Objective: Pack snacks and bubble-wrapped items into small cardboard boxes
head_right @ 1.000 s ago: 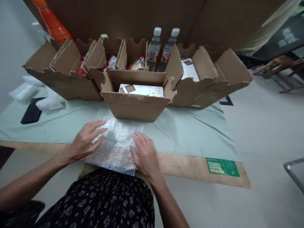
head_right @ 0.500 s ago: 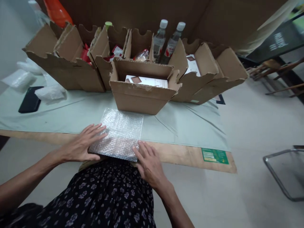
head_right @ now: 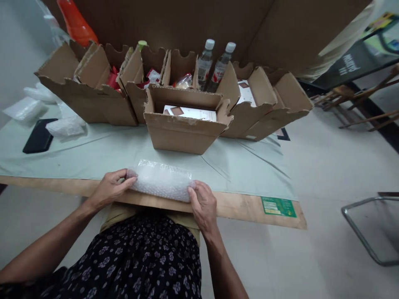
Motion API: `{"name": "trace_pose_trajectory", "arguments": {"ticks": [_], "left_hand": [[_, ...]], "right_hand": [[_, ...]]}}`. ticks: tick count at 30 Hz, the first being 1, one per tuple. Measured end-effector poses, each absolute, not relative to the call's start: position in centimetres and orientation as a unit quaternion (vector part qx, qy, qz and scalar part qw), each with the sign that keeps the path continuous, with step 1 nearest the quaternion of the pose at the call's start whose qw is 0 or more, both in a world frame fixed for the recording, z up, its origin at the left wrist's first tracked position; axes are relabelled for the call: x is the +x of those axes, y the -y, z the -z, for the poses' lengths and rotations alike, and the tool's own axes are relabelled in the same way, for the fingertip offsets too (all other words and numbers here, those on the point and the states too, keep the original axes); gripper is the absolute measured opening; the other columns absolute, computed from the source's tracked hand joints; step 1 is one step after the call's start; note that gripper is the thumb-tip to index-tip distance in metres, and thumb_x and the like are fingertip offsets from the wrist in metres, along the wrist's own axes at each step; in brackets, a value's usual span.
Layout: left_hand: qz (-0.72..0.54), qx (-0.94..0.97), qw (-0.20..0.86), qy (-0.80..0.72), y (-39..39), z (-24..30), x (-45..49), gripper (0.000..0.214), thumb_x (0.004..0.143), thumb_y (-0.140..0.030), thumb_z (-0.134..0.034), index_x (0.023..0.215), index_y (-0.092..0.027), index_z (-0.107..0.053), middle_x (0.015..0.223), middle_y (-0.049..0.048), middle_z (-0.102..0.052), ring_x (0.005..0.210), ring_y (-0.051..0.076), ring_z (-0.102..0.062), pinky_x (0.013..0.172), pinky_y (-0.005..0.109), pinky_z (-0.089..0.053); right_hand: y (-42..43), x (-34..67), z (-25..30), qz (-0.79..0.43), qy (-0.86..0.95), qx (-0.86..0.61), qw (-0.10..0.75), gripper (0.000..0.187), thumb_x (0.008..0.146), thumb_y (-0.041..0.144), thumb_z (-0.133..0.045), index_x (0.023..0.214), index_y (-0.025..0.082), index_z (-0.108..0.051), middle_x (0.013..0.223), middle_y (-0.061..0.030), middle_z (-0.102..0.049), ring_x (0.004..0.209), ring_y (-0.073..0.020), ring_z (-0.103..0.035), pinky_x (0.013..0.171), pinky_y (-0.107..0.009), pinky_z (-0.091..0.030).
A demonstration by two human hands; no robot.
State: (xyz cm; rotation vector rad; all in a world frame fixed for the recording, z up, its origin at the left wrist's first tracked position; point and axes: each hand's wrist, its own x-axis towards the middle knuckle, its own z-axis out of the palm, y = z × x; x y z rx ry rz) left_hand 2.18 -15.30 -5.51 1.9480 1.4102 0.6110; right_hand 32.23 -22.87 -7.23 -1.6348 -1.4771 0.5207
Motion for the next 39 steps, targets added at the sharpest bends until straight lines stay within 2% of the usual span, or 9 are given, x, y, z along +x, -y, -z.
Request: {"name": "trace_pose_trajectory", "arguments": {"ticks": [3, 10, 15, 18, 21, 24, 28, 33, 39], "left_hand": [[-0.206, 0.762, 0.252, -0.560, 13.7, 6.4, 3.3, 0.022, 0.092, -0.034, -0.056, 0.075, -0.021, -0.064, 0.071, 0.0003, -0.064, 0.069, 0.018, -0.060, 0.069, 0.031, -0.050], [-0.143, 0.782, 0.133, -0.591, 12.6, 8.1, 3.0, 0.029, 0.089, -0.040, -0.063, 0.109, -0.020, -0.067, 0.099, 0.0105, -0.066, 0.095, 0.030, -0.062, 0.088, 0.044, -0.051], [-0.184, 0.771, 0.209, -0.573, 12.4, 7.3, 3.6, 0.013, 0.085, -0.032, -0.062, 0.077, -0.023, -0.058, 0.086, 0.0050, -0.063, 0.087, 0.024, -0.060, 0.083, 0.038, -0.052], [-0.232, 0.722, 0.302, -0.578, 13.3, 6.5, 3.6, 0.016, 0.085, -0.033, -0.061, 0.075, -0.023, -0.054, 0.076, 0.0001, -0.060, 0.073, 0.018, -0.058, 0.071, 0.033, -0.050], [-0.270, 0.638, 0.443, -0.569, 14.3, 5.8, 3.2, 0.017, 0.085, -0.038, -0.063, 0.090, -0.022, -0.060, 0.078, -0.0005, -0.066, 0.070, 0.017, -0.062, 0.065, 0.029, -0.051], [-0.293, 0.617, 0.496, -0.536, 14.7, 4.7, 2.7, 0.022, 0.084, -0.036, -0.065, 0.100, -0.021, -0.065, 0.084, 0.0021, -0.070, 0.075, 0.018, -0.067, 0.067, 0.029, -0.054], [-0.353, 0.712, 0.347, -0.498, 14.2, 3.0, 2.0, 0.005, 0.085, -0.024, -0.062, 0.080, -0.022, -0.063, 0.096, 0.0062, -0.071, 0.090, 0.021, -0.069, 0.076, 0.032, -0.056], [-0.404, 0.793, 0.111, -0.443, 14.2, 3.5, 1.8, 0.010, 0.087, -0.015, -0.063, 0.089, -0.024, -0.061, 0.115, 0.0100, -0.072, 0.119, 0.028, -0.065, 0.098, 0.046, -0.053], [-0.381, 0.850, 0.072, -0.356, 18.5, 5.5, 2.5, 0.026, 0.084, 0.002, -0.058, 0.095, -0.022, -0.061, 0.102, 0.0067, -0.075, 0.113, 0.027, -0.067, 0.100, 0.049, -0.051]], "right_hand": [[20.8, 32.4, 9.1, -0.118, 0.625, -0.674, 0.377, 0.027, 0.097, 0.043, -0.056, 0.086, 0.023, -0.069, 0.116, -0.0116, -0.073, 0.114, -0.0314, -0.064, 0.099, -0.055, -0.051], [18.7, 33.9, 10.7, -0.082, 0.669, -0.693, 0.254, 0.049, 0.095, 0.050, -0.058, 0.135, 0.021, -0.060, 0.148, -0.0176, -0.056, 0.139, -0.0393, -0.047, 0.105, -0.062, -0.042], [18.0, 33.0, 9.7, -0.126, 0.704, -0.649, 0.259, 0.019, 0.096, 0.036, -0.057, 0.102, 0.022, -0.069, 0.140, -0.0147, -0.064, 0.137, -0.0371, -0.051, 0.106, -0.058, -0.043], [18.9, 32.5, 8.6, -0.195, 0.663, -0.646, 0.324, 0.014, 0.096, 0.033, -0.056, 0.091, 0.024, -0.065, 0.115, -0.0100, -0.075, 0.112, -0.0298, -0.068, 0.096, -0.048, -0.052], [19.9, 32.7, 6.9, -0.240, 0.605, -0.648, 0.395, 0.012, 0.096, 0.035, -0.060, 0.098, 0.025, -0.065, 0.095, -0.0057, -0.075, 0.086, -0.0226, -0.071, 0.078, -0.036, -0.058], [19.9, 32.8, 4.7, -0.222, 0.614, -0.617, 0.440, 0.026, 0.095, 0.030, -0.064, 0.120, 0.025, -0.064, 0.099, -0.0054, -0.074, 0.089, -0.0210, -0.071, 0.081, -0.035, -0.059], [19.1, 32.2, 2.5, -0.172, 0.695, -0.537, 0.446, 0.022, 0.094, 0.016, -0.057, 0.110, 0.028, -0.067, 0.095, -0.0042, -0.072, 0.092, -0.0227, -0.070, 0.083, -0.040, -0.059], [18.3, 32.0, 4.7, -0.044, 0.758, -0.512, 0.402, 0.032, 0.087, 0.001, -0.050, 0.096, 0.026, -0.066, 0.121, -0.0073, -0.070, 0.127, -0.0297, -0.059, 0.100, -0.052, -0.050], [16.0, 30.5, 9.7, -0.044, 0.790, -0.535, 0.298, 0.035, 0.082, -0.003, -0.048, 0.093, 0.022, -0.070, 0.130, -0.0109, -0.067, 0.125, -0.0294, -0.058, 0.096, -0.048, -0.050]]}}
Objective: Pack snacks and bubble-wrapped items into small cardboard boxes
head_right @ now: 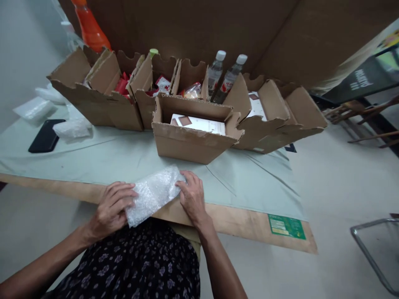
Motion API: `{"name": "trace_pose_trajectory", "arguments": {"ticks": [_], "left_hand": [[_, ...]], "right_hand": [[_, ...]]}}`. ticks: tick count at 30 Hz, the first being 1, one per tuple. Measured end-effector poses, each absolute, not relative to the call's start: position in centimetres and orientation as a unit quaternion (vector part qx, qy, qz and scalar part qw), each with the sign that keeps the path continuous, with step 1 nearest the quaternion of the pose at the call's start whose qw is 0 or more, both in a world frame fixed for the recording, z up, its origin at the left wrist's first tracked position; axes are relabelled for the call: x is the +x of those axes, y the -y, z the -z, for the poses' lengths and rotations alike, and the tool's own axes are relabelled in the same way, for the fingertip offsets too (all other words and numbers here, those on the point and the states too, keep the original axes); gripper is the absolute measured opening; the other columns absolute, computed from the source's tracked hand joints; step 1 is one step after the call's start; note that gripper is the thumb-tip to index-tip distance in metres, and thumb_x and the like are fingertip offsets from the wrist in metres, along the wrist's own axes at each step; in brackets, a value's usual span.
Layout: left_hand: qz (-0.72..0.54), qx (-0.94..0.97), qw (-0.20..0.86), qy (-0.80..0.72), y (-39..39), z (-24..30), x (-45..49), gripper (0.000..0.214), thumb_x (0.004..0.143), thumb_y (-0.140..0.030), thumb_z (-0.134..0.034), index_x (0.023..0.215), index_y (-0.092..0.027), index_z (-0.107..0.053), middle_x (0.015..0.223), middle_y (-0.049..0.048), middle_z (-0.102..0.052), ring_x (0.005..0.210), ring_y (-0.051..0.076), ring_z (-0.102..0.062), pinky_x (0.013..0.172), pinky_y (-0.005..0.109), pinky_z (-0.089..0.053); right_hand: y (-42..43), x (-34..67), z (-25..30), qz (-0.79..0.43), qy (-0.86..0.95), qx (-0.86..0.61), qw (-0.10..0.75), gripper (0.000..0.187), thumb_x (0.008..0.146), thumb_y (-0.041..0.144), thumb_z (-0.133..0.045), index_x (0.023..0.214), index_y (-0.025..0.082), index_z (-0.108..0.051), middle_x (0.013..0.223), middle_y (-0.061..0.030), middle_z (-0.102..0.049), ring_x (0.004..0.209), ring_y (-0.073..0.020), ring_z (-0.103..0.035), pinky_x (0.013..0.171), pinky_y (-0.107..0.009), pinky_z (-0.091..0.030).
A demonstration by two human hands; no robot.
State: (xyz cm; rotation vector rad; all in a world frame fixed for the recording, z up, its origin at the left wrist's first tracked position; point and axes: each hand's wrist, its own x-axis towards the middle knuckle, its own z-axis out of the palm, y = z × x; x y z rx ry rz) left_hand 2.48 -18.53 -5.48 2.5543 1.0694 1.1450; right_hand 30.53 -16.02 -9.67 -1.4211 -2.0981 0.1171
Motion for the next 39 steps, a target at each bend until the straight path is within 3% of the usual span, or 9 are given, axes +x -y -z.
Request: {"name": "trace_pose_trajectory", "arguments": {"ticks": [6, 9, 12, 15, 18, 24, 30, 34, 39], "left_hand": [[-0.309, 0.878, 0.123, -0.344, 20.6, 4.7, 3.4, 0.020, 0.089, 0.000, -0.056, 0.099, -0.017, -0.061, 0.094, 0.0062, -0.071, 0.093, 0.021, -0.066, 0.094, 0.044, -0.053], [-0.228, 0.898, 0.146, -0.346, 20.2, 4.9, 4.3, 0.016, 0.092, -0.003, -0.053, 0.096, -0.016, -0.062, 0.086, 0.0045, -0.068, 0.082, 0.020, -0.063, 0.086, 0.041, -0.054], [-0.216, 0.896, 0.162, -0.352, 19.6, 5.5, 4.9, 0.014, 0.093, -0.006, -0.053, 0.093, -0.016, -0.063, 0.083, 0.0053, -0.067, 0.078, 0.021, -0.062, 0.076, 0.039, -0.054], [-0.230, 0.883, 0.198, -0.359, 19.1, 6.1, 5.0, 0.013, 0.093, -0.008, -0.054, 0.093, -0.016, -0.064, 0.083, 0.0060, -0.069, 0.078, 0.022, -0.065, 0.074, 0.038, -0.055], [-0.250, 0.849, 0.251, -0.392, 18.9, 6.4, 4.3, 0.028, 0.091, -0.015, -0.061, 0.119, -0.017, -0.064, 0.104, 0.0091, -0.075, 0.093, 0.024, -0.070, 0.084, 0.041, -0.058], [-0.276, 0.767, 0.306, -0.492, 18.5, 7.6, 3.9, 0.027, 0.096, -0.020, -0.056, 0.120, -0.018, -0.067, 0.108, 0.0085, -0.077, 0.094, 0.021, -0.072, 0.086, 0.037, -0.060], [-0.280, 0.759, 0.297, -0.507, 17.3, 8.6, 5.3, 0.031, 0.093, -0.018, -0.056, 0.123, -0.019, -0.066, 0.115, 0.0087, -0.077, 0.098, 0.022, -0.073, 0.093, 0.040, -0.060], [-0.286, 0.776, 0.282, -0.486, 17.4, 8.4, 4.8, 0.033, 0.095, -0.017, -0.055, 0.127, -0.019, -0.063, 0.118, 0.0103, -0.074, 0.104, 0.022, -0.072, 0.094, 0.042, -0.060], [-0.319, 0.831, 0.192, -0.413, 18.7, 7.2, 3.3, 0.050, 0.092, -0.028, -0.069, 0.140, -0.020, -0.055, 0.141, 0.0172, -0.060, 0.129, 0.031, -0.058, 0.105, 0.052, -0.052]], "right_hand": [[13.6, 29.4, 8.3, -0.092, 0.808, -0.550, 0.193, 0.048, 0.084, -0.003, -0.045, 0.115, 0.022, -0.072, 0.149, -0.0122, -0.057, 0.139, -0.0342, -0.049, 0.104, -0.053, -0.047], [16.8, 30.8, 5.5, -0.159, 0.808, -0.530, 0.200, 0.066, 0.087, 0.006, -0.050, 0.150, 0.026, -0.050, 0.165, -0.0111, -0.038, 0.150, -0.0335, -0.037, 0.113, -0.058, -0.041], [21.3, 30.5, 3.5, -0.271, 0.835, -0.440, 0.191, 0.084, 0.089, 0.030, -0.067, 0.163, 0.028, -0.027, 0.168, -0.0102, -0.033, 0.150, -0.0329, -0.038, 0.117, -0.057, -0.040], [23.6, 28.1, 4.4, -0.313, 0.821, -0.431, 0.206, 0.074, 0.091, 0.029, -0.066, 0.159, 0.026, -0.036, 0.151, -0.0115, -0.056, 0.134, -0.0300, -0.056, 0.110, -0.053, -0.048], [23.0, 26.0, 6.9, -0.300, 0.753, -0.523, 0.264, 0.049, 0.095, 0.012, -0.049, 0.141, 0.026, -0.058, 0.125, -0.0084, -0.074, 0.109, -0.0248, -0.069, 0.099, -0.048, -0.055], [22.0, 26.0, 7.7, -0.288, 0.709, -0.570, 0.299, 0.036, 0.095, 0.016, -0.053, 0.129, 0.021, -0.064, 0.118, -0.0084, -0.076, 0.098, -0.0236, -0.072, 0.088, -0.043, -0.059], [23.9, 26.4, 6.2, -0.059, 0.779, -0.540, 0.314, 0.034, 0.095, 0.019, -0.062, 0.128, 0.020, -0.061, 0.126, -0.0143, -0.070, 0.119, -0.0300, -0.063, 0.099, -0.050, -0.049], [22.6, 26.0, 7.2, -0.076, 0.841, -0.487, 0.224, 0.032, 0.097, 0.014, -0.057, 0.128, 0.021, -0.063, 0.131, -0.0110, -0.071, 0.125, -0.0303, -0.061, 0.105, -0.051, -0.043], [20.9, 26.5, 6.6, -0.179, 0.818, -0.502, 0.217, 0.028, 0.101, 0.013, -0.049, 0.121, 0.022, -0.067, 0.107, -0.0061, -0.078, 0.099, -0.0232, -0.067, 0.100, -0.046, -0.046]]}}
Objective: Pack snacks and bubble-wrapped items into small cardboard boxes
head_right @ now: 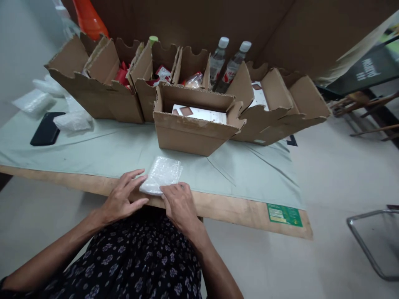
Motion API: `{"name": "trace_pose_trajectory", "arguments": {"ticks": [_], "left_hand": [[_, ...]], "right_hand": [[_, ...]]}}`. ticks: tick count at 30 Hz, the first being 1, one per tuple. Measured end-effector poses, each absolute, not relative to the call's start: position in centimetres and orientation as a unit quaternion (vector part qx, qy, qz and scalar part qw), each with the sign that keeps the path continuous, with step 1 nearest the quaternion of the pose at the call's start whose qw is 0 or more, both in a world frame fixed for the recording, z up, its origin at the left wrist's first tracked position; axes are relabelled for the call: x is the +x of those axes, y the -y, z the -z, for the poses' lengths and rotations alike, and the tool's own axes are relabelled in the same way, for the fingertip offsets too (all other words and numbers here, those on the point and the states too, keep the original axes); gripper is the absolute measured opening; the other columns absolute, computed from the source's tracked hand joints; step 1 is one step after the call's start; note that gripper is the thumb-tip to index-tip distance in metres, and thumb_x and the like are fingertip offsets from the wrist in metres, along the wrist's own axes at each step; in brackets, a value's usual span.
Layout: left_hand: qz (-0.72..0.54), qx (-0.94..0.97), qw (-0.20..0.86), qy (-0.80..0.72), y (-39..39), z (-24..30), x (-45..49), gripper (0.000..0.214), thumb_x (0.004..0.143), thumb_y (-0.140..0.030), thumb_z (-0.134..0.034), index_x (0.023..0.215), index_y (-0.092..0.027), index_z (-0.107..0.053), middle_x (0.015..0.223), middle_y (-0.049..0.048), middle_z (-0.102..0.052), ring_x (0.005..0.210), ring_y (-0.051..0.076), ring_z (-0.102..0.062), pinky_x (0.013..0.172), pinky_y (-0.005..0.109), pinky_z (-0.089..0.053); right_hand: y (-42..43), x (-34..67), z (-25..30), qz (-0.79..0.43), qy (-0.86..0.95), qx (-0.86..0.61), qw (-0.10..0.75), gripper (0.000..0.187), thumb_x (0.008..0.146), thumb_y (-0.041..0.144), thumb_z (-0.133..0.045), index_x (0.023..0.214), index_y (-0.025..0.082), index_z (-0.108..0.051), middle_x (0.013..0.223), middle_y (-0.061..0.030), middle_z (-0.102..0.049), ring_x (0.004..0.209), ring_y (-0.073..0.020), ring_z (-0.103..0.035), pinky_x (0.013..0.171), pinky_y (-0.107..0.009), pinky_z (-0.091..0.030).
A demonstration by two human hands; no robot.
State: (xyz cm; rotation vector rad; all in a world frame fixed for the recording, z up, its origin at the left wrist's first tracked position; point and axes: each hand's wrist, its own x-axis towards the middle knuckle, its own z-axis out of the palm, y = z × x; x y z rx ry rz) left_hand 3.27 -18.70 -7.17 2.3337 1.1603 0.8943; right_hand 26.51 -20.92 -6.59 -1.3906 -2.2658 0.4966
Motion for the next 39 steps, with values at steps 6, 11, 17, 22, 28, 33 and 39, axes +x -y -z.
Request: {"name": "trace_pose_trajectory", "arguments": {"ticks": [6, 11, 17, 22, 28, 33, 39], "left_hand": [[-0.300, 0.850, 0.190, -0.388, 17.1, 8.2, 4.4, 0.020, 0.101, -0.019, -0.053, 0.114, -0.018, -0.069, 0.100, 0.0078, -0.076, 0.093, 0.023, -0.067, 0.085, 0.042, -0.053], [-0.264, 0.837, 0.227, -0.422, 14.0, 9.2, 6.1, 0.022, 0.099, -0.021, -0.054, 0.107, -0.019, -0.074, 0.093, 0.0063, -0.074, 0.087, 0.021, -0.068, 0.082, 0.038, -0.055], [-0.342, 0.725, 0.301, -0.517, 14.9, 7.6, 5.3, 0.031, 0.095, -0.034, -0.062, 0.121, -0.019, -0.069, 0.110, 0.0083, -0.068, 0.091, 0.019, -0.066, 0.086, 0.036, -0.056], [-0.383, 0.475, 0.591, -0.527, 17.5, 6.7, 5.6, 0.049, 0.088, -0.040, -0.071, 0.129, -0.016, -0.061, 0.121, 0.0117, -0.071, 0.106, 0.022, -0.069, 0.097, 0.039, -0.055], [-0.416, 0.410, 0.697, -0.416, 18.1, 7.3, 9.2, 0.035, 0.083, -0.037, -0.073, 0.111, -0.016, -0.068, 0.108, 0.0075, -0.075, 0.103, 0.023, -0.067, 0.099, 0.039, -0.052], [-0.317, 0.478, 0.714, -0.402, 17.4, 5.8, 8.9, 0.029, 0.080, -0.032, -0.065, 0.104, -0.017, -0.071, 0.093, 0.0037, -0.072, 0.085, 0.020, -0.062, 0.078, 0.031, -0.051], [-0.236, 0.478, 0.788, -0.307, 18.2, 5.5, 8.6, 0.040, 0.077, -0.037, -0.066, 0.112, -0.016, -0.069, 0.102, 0.0069, -0.071, 0.094, 0.024, -0.064, 0.085, 0.035, -0.051]], "right_hand": [[20.4, 27.7, 5.7, -0.273, 0.762, -0.552, 0.201, 0.033, 0.103, 0.026, -0.047, 0.129, 0.024, -0.067, 0.118, -0.0071, -0.076, 0.106, -0.0239, -0.067, 0.097, -0.043, -0.050], [20.7, 27.6, 5.8, -0.070, 0.783, -0.578, 0.222, 0.038, 0.097, 0.028, -0.060, 0.133, 0.021, -0.062, 0.143, -0.0171, -0.060, 0.126, -0.0343, -0.057, 0.101, -0.052, -0.045], [18.9, 27.2, 6.9, -0.141, 0.800, -0.543, 0.211, 0.030, 0.097, 0.018, -0.057, 0.125, 0.025, -0.068, 0.122, -0.0099, -0.074, 0.110, -0.0278, -0.065, 0.096, -0.047, -0.048], [19.3, 27.6, 7.2, -0.316, 0.644, -0.596, 0.360, 0.026, 0.099, 0.030, -0.056, 0.121, 0.024, -0.069, 0.115, -0.0068, -0.076, 0.105, -0.0247, -0.069, 0.094, -0.042, -0.053], [21.3, 27.2, 6.3, -0.385, 0.610, -0.572, 0.390, 0.026, 0.099, 0.038, -0.056, 0.117, 0.024, -0.069, 0.119, -0.0087, -0.071, 0.110, -0.0251, -0.067, 0.100, -0.045, -0.053], [21.2, 29.7, 4.4, -0.402, 0.637, -0.543, 0.371, 0.077, 0.086, 0.052, -0.074, 0.152, 0.026, -0.044, 0.147, -0.0150, -0.057, 0.122, -0.0294, -0.064, 0.103, -0.050, -0.053], [20.5, 29.7, 2.9, -0.481, 0.644, -0.478, 0.354, 0.034, 0.091, 0.040, -0.069, 0.120, 0.024, -0.070, 0.130, -0.0094, -0.071, 0.121, -0.0268, -0.066, 0.104, -0.042, -0.053]]}}
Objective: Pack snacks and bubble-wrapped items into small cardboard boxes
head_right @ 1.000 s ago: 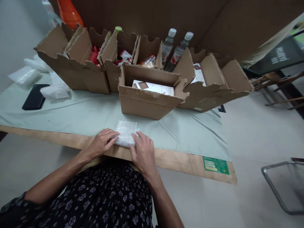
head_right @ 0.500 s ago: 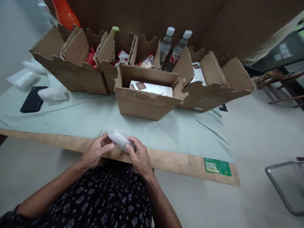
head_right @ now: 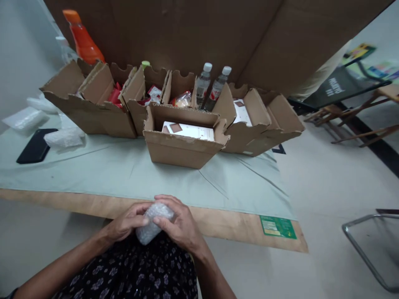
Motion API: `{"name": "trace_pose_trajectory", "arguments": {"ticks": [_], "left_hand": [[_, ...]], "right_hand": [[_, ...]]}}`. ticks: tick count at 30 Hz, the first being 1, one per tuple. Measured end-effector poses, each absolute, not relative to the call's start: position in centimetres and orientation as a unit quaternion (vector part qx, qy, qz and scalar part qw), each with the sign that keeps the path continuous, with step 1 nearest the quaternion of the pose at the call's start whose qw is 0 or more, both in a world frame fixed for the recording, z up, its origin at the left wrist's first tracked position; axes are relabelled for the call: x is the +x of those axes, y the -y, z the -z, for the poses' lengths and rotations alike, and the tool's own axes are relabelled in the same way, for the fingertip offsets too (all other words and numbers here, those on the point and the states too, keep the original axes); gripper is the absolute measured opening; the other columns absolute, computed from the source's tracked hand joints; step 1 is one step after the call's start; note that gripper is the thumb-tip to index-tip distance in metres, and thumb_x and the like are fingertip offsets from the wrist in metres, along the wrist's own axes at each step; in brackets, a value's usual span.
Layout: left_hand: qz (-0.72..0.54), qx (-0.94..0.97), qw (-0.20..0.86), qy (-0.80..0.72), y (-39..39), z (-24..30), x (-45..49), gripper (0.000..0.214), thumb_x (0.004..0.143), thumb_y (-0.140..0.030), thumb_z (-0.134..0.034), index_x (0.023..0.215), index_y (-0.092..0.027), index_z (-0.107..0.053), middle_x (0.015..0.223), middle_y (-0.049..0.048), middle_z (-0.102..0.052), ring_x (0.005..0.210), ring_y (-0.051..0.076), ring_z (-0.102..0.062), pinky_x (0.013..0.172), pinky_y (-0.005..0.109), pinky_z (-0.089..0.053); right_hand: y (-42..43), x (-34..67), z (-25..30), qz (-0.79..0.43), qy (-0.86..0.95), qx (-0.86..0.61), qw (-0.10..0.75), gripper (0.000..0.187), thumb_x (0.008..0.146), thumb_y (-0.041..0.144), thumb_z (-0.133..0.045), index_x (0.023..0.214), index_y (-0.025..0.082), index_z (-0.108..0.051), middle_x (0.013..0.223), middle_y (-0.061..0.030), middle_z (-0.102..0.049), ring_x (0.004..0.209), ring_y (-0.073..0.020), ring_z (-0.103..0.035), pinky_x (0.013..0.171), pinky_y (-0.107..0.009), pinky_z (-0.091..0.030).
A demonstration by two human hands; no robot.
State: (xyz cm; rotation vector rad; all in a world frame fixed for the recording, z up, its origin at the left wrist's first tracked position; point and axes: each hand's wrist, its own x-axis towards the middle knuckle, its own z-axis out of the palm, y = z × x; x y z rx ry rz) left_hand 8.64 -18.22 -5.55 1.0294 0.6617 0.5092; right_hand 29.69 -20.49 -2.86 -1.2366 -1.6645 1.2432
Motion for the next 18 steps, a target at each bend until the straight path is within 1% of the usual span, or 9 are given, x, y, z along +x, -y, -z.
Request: {"name": "trace_pose_trajectory", "arguments": {"ticks": [2, 3, 5, 8, 10, 12, 14, 16, 18], "left_hand": [[-0.258, 0.482, 0.776, -0.314, 18.5, 5.8, 8.8, 0.062, 0.074, -0.037, -0.072, 0.132, -0.020, -0.061, 0.123, 0.0086, -0.068, 0.110, 0.027, -0.063, 0.095, 0.038, -0.049], [-0.254, 0.504, 0.753, -0.337, 18.6, 5.8, 8.8, 0.067, 0.072, -0.033, -0.073, 0.136, -0.022, -0.058, 0.127, 0.0084, -0.067, 0.113, 0.027, -0.062, 0.097, 0.038, -0.049], [-0.228, 0.557, 0.695, -0.393, 18.6, 5.4, 8.9, 0.057, 0.073, -0.024, -0.069, 0.130, -0.022, -0.063, 0.120, 0.0068, -0.070, 0.105, 0.025, -0.063, 0.094, 0.037, -0.049], [-0.189, 0.589, 0.669, -0.412, 18.0, 4.5, 8.5, 0.044, 0.074, -0.016, -0.059, 0.116, -0.020, -0.071, 0.099, 0.0035, -0.073, 0.087, 0.020, -0.063, 0.080, 0.032, -0.051], [-0.169, 0.600, 0.686, -0.376, 17.2, 4.1, 7.9, 0.048, 0.074, -0.015, -0.061, 0.120, -0.022, -0.072, 0.102, 0.0034, -0.074, 0.085, 0.020, -0.065, 0.076, 0.030, -0.051], [-0.190, 0.598, 0.706, -0.329, 16.2, 4.2, 7.0, 0.058, 0.075, -0.020, -0.070, 0.133, -0.025, -0.067, 0.117, 0.0061, -0.073, 0.096, 0.023, -0.068, 0.082, 0.032, -0.054], [-0.275, 0.571, 0.719, -0.287, 14.9, 4.9, 6.2, 0.071, 0.077, -0.032, -0.077, 0.145, -0.027, -0.057, 0.130, 0.0099, -0.069, 0.109, 0.027, -0.068, 0.092, 0.038, -0.054], [-0.377, 0.528, 0.708, -0.278, 13.5, 6.1, 5.7, 0.070, 0.084, -0.044, -0.074, 0.148, -0.025, -0.053, 0.132, 0.0137, -0.068, 0.113, 0.029, -0.068, 0.100, 0.043, -0.053], [-0.428, 0.503, 0.688, -0.302, 12.4, 7.3, 5.5, 0.060, 0.088, -0.049, -0.070, 0.140, -0.021, -0.059, 0.126, 0.0160, -0.071, 0.110, 0.028, -0.070, 0.100, 0.045, -0.053]], "right_hand": [[20.4, 29.7, 2.8, -0.459, 0.610, -0.512, 0.393, 0.022, 0.092, 0.035, -0.066, 0.109, 0.024, -0.071, 0.115, -0.0073, -0.074, 0.106, -0.0236, -0.070, 0.093, -0.037, -0.057], [20.3, 29.8, 2.8, -0.451, 0.602, -0.526, 0.397, 0.020, 0.091, 0.034, -0.066, 0.107, 0.024, -0.071, 0.108, -0.0061, -0.075, 0.097, -0.0221, -0.071, 0.087, -0.035, -0.058], [20.1, 30.3, 2.3, -0.453, 0.608, -0.535, 0.372, 0.028, 0.086, 0.034, -0.071, 0.113, 0.025, -0.070, 0.103, -0.0046, -0.075, 0.091, -0.0216, -0.071, 0.082, -0.034, -0.059], [19.7, 31.5, 0.5, -0.477, 0.657, -0.498, 0.304, 0.053, 0.078, 0.033, -0.082, 0.129, 0.028, -0.066, 0.118, -0.0055, -0.074, 0.105, -0.0249, -0.070, 0.091, -0.038, -0.058], [19.3, 32.3, -1.6, -0.478, 0.690, -0.471, 0.271, 0.045, 0.079, 0.028, -0.081, 0.123, 0.030, -0.069, 0.113, -0.0033, -0.076, 0.100, -0.0236, -0.072, 0.090, -0.037, -0.059], [18.3, 33.3, -4.4, -0.452, 0.712, -0.464, 0.270, 0.031, 0.081, 0.024, -0.078, 0.111, 0.031, -0.073, 0.101, -0.0010, -0.077, 0.088, -0.0217, -0.073, 0.082, -0.034, -0.061], [16.6, 34.3, -7.5, -0.419, 0.701, -0.475, 0.327, 0.027, 0.082, 0.029, -0.079, 0.109, 0.033, -0.074, 0.096, -0.0008, -0.077, 0.080, -0.0210, -0.073, 0.073, -0.032, -0.062], [13.7, 35.1, -10.3, -0.407, 0.664, -0.482, 0.402, 0.027, 0.082, 0.039, -0.081, 0.108, 0.034, -0.075, 0.094, -0.0016, -0.076, 0.078, -0.0199, -0.072, 0.066, -0.030, -0.061], [9.9, 35.2, -12.3, -0.422, 0.633, -0.479, 0.438, 0.030, 0.078, 0.046, -0.085, 0.102, 0.032, -0.076, 0.091, -0.0016, -0.075, 0.077, -0.0176, -0.071, 0.065, -0.027, -0.059]]}}
